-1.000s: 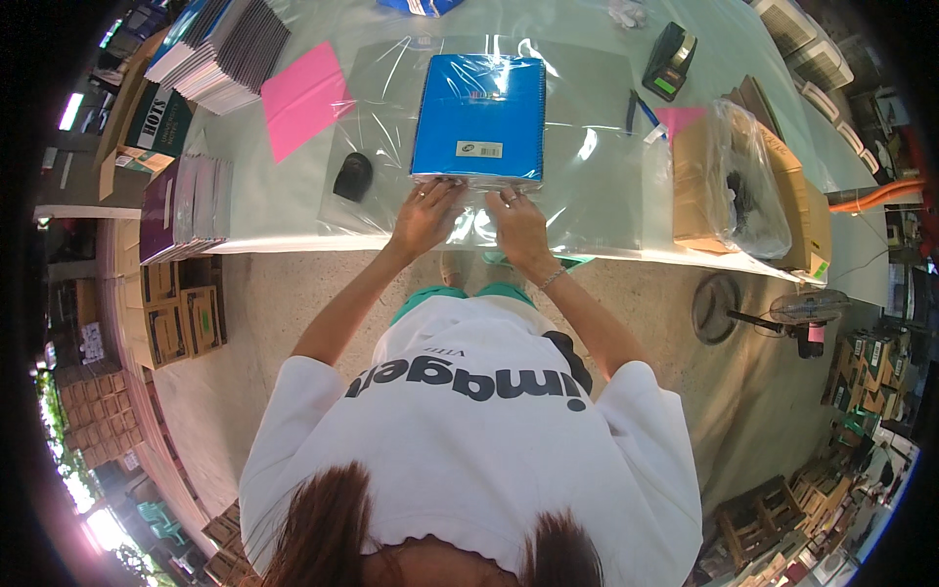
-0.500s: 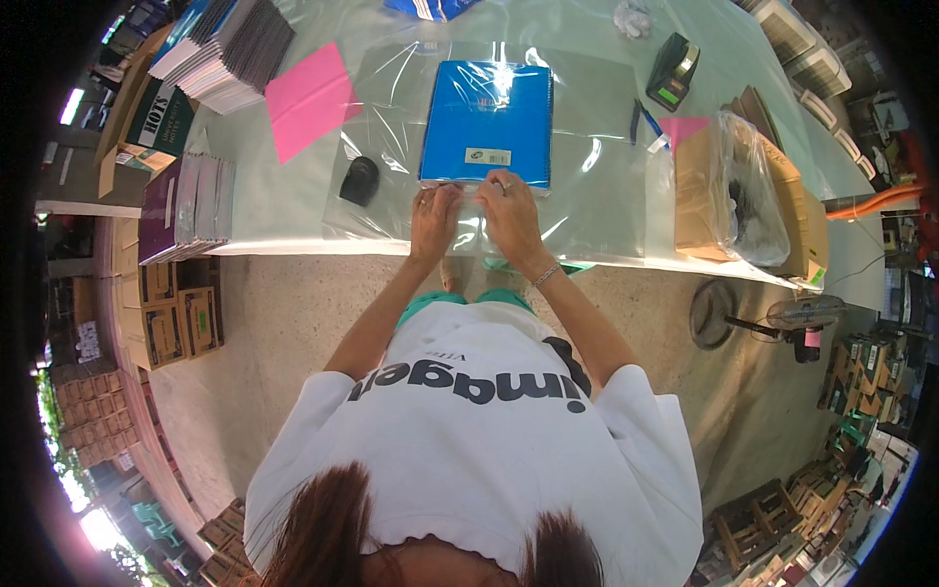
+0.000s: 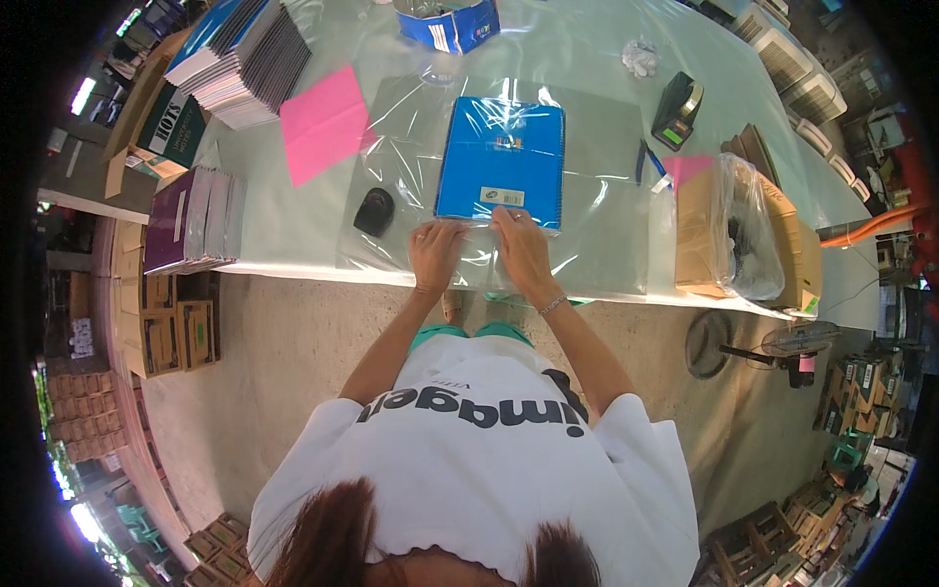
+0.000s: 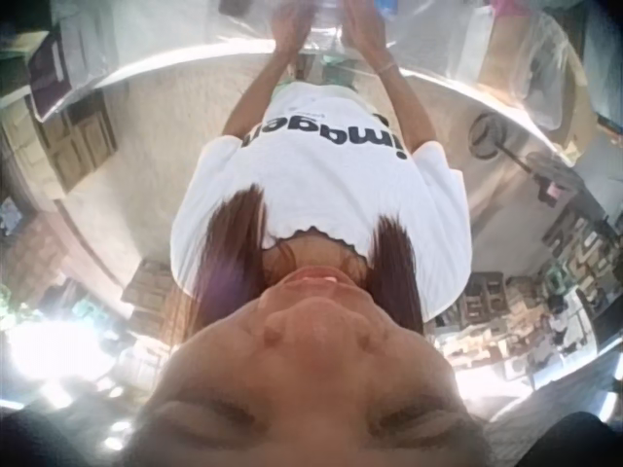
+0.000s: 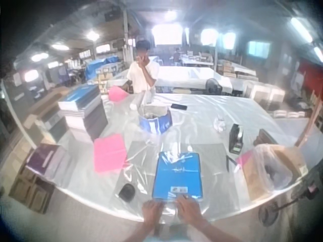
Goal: The person places a notebook onto a plastic sheet, folds the edges of the sheet over the book, and secures it with adhesive tape from a dispenser.
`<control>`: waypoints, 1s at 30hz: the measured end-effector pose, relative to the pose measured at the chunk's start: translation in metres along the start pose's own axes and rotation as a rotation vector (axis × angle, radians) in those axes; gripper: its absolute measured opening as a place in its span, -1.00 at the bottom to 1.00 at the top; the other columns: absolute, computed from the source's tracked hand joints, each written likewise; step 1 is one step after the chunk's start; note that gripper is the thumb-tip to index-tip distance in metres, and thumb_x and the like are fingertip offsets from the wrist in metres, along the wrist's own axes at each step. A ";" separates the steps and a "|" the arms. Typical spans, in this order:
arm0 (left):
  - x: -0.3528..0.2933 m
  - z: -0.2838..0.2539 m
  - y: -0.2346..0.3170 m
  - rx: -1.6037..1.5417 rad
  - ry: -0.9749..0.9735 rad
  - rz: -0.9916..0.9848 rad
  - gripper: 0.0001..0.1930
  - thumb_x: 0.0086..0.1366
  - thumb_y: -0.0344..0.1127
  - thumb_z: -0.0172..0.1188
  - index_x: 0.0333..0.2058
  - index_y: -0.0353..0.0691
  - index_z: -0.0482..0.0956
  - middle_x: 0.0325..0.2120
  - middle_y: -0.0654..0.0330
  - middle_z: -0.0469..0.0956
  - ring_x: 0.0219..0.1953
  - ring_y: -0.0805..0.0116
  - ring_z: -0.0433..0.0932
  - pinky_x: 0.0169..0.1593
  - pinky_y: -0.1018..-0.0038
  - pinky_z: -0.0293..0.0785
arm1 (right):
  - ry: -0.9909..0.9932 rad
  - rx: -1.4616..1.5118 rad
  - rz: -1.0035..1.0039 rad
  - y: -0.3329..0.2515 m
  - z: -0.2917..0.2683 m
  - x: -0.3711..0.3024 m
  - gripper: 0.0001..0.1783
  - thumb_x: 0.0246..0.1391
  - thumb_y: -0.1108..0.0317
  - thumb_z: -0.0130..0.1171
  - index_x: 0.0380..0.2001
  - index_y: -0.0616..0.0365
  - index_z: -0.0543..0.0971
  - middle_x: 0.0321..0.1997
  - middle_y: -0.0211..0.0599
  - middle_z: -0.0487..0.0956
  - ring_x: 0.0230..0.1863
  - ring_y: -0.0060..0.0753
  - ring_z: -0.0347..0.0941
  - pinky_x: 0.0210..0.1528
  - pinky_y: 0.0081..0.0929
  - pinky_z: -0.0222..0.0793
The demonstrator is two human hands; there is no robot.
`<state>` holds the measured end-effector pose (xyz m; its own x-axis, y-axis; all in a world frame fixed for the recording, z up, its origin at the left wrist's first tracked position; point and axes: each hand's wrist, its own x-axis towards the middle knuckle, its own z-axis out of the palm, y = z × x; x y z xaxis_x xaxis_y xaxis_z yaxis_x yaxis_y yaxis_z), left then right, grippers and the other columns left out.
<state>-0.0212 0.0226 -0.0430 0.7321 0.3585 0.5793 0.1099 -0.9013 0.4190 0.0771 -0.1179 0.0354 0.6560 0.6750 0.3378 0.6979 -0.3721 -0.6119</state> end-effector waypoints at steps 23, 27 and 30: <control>0.077 -0.003 -0.001 -0.287 -0.401 0.421 -0.84 0.03 -0.36 0.23 -0.36 -0.23 0.60 -0.37 0.20 0.53 -0.26 0.20 0.52 -0.18 0.35 0.46 | -0.042 -0.190 -0.134 0.042 -0.018 0.004 -0.70 -0.15 0.31 0.30 -0.32 0.16 0.50 -0.27 -0.22 0.51 -0.22 -0.13 0.42 -0.19 -0.26 0.38; 0.079 -0.009 0.001 -0.333 -0.459 0.324 -0.89 0.05 -0.36 0.20 -0.41 -0.17 0.60 -0.44 0.24 0.53 -0.33 0.24 0.54 -0.28 0.37 0.48 | -0.052 -0.134 -0.023 0.039 -0.023 0.004 -0.83 -0.09 0.35 0.25 -0.41 0.15 0.53 -0.36 -0.27 0.53 -0.28 -0.17 0.44 -0.24 -0.27 0.39; 0.076 -0.007 -0.002 -0.350 -0.471 0.246 -0.93 0.08 -0.33 0.19 -0.45 -0.12 0.62 -0.48 0.24 0.55 -0.37 0.24 0.55 -0.32 0.36 0.50 | -0.106 -0.066 0.074 0.034 -0.026 0.011 -0.87 -0.08 0.36 0.23 -0.42 0.13 0.56 -0.39 -0.27 0.53 -0.28 -0.17 0.44 -0.24 -0.28 0.39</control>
<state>0.0293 0.0534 0.0056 0.9340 -0.0660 0.3511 -0.2669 -0.7822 0.5630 0.1156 -0.1401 0.0371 0.6746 0.7063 0.2146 0.6688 -0.4618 -0.5826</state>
